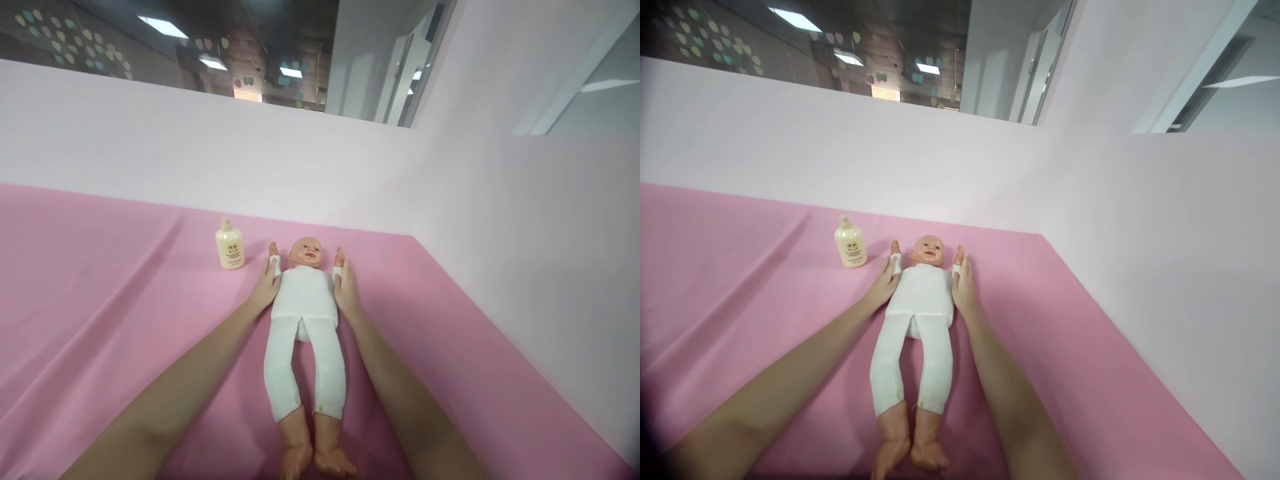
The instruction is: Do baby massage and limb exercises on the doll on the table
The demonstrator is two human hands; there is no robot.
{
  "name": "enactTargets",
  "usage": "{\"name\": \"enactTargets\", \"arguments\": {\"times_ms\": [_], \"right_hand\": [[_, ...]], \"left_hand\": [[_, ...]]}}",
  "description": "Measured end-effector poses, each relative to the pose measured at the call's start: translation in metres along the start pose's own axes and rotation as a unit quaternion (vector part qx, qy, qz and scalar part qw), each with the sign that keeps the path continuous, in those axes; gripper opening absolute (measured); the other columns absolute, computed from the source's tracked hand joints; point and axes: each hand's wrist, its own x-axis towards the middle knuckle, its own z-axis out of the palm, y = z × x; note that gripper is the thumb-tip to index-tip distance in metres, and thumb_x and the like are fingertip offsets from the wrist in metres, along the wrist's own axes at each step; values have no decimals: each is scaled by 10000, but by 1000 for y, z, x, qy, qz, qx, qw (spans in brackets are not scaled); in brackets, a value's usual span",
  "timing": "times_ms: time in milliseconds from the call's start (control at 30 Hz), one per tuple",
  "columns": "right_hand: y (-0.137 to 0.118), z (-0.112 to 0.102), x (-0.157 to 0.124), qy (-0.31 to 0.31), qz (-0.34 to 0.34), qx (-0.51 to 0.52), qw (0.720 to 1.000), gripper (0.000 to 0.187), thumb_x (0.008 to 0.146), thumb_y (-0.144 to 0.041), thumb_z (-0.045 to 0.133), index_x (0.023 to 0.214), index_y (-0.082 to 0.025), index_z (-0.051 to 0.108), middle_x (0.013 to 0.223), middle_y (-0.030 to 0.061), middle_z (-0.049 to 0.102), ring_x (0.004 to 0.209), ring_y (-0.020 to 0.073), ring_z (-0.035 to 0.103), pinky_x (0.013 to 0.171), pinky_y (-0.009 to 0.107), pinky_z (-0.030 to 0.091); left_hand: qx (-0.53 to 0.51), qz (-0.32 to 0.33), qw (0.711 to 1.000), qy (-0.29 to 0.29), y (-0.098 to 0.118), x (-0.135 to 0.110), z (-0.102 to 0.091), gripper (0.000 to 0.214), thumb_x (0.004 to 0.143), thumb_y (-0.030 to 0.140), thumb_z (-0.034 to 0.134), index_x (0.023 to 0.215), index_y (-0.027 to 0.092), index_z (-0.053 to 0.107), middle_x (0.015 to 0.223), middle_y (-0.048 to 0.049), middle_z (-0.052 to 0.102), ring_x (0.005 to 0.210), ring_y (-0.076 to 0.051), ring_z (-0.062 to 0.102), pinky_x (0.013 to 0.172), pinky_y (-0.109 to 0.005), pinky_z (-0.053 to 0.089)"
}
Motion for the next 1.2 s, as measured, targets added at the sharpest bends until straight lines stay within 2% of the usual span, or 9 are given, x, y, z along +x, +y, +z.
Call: {"name": "enactTargets", "arguments": {"times_ms": [100, 200, 367, 533, 700, 900, 967, 1067, 1200], "right_hand": [[-3, -2, 0, 31, 44, 13, 998, 601, 1008, -360, 370, 1568, -151, 304, 1593, 173, 417, 1473, 282, 422, 1203, 497, 380], [-4, -4, -1, 22, 134, -12, 991, 571, 970, -397, 432, 1489, -158, 417, 1443, 185, 566, 1318, 329, 562, 1118, 518, 447], [-4, -5, 0, -33, 205, -56, 977, 547, 956, -400, 448, 1488, -271, 434, 1374, 96, 638, 1285, 315, 586, 1182, 576, 317], [2, -4, 0, -25, 229, -56, 971, 508, 951, -422, 456, 1432, -261, 493, 1292, 91, 685, 1277, 315, 599, 1201, 607, 263], [8, -1, -3, 33, 167, 31, 985, 647, 895, -410, 561, 1505, -256, 410, 1407, 111, 621, 1297, 309, 597, 1119, 498, 455], [-1, 3, -3, 65, 51, 14, 997, 776, 858, -316, 610, 1554, -164, 301, 1505, 186, 522, 1394, 339, 510, 1158, 558, 419], [-7, 3, -4, 66, 2, -14, 998, 738, 855, -312, 622, 1522, -151, 354, 1426, 192, 584, 1329, 340, 559, 1144, 564, 431], [-18, 1, -7, 62, -77, -47, 994, 610, 867, -329, 630, 1436, -169, 479, 1323, 173, 650, 1235, 327, 615, 1098, 531, 479], [-32, -4, -11, -10, -156, -57, 986, 442, 852, -296, 633, 1287, -215, 614, 1174, 117, 723, 1098, 285, 677, 1030, 455, 529]], "left_hand": [[24, 2, 1000, -6, 2, 1, -2, 711, 977, 379, 439, 1619, 123, 275, 1683, -179, 284, 1564, -338, 270, 1265, -529, 261], [57, -4, 998, -6, 5, 1, -5, 690, 970, 366, 441, 1604, 121, 320, 1622, -183, 406, 1489, -354, 411, 1218, -530, 340], [82, -9, 997, -9, 8, 1, -8, 639, 963, 364, 461, 1552, 120, 428, 1395, -189, 642, 1318, -371, 584, 1125, -533, 428], [55, -25, 998, -12, 8, 1, -9, 657, 940, 354, 504, 1556, 141, 422, 1365, -187, 650, 1287, -375, 600, 1103, -550, 439], [-43, 53, 997, 24, 12, -2, -13, 773, 845, 209, 579, 1579, 194, 338, 1504, -155, 525, 1386, -326, 509, 1159, -514, 416], [-84, 102, 990, 45, 18, -9, -11, 925, 800, 234, 663, 1606, 210, 211, 1547, -168, 447, 1425, -308, 465, 1178, -503, 404], [-73, 131, 988, 50, 21, -12, -11, 811, 806, 295, 683, 1538, 191, 349, 1487, -159, 512, 1393, -309, 497, 1169, -496, 415], [-42, 188, 981, 37, 27, -16, -14, 434, 812, 324, 674, 1224, 204, 612, 1225, -101, 674, 1187, -281, 629, 1092, -458, 480], [-15, 267, 964, -4, 34, -20, -19, 223, 820, 366, 686, 987, 223, 650, 1014, -67, 717, 982, -247, 671, 954, -402, 530]]}}
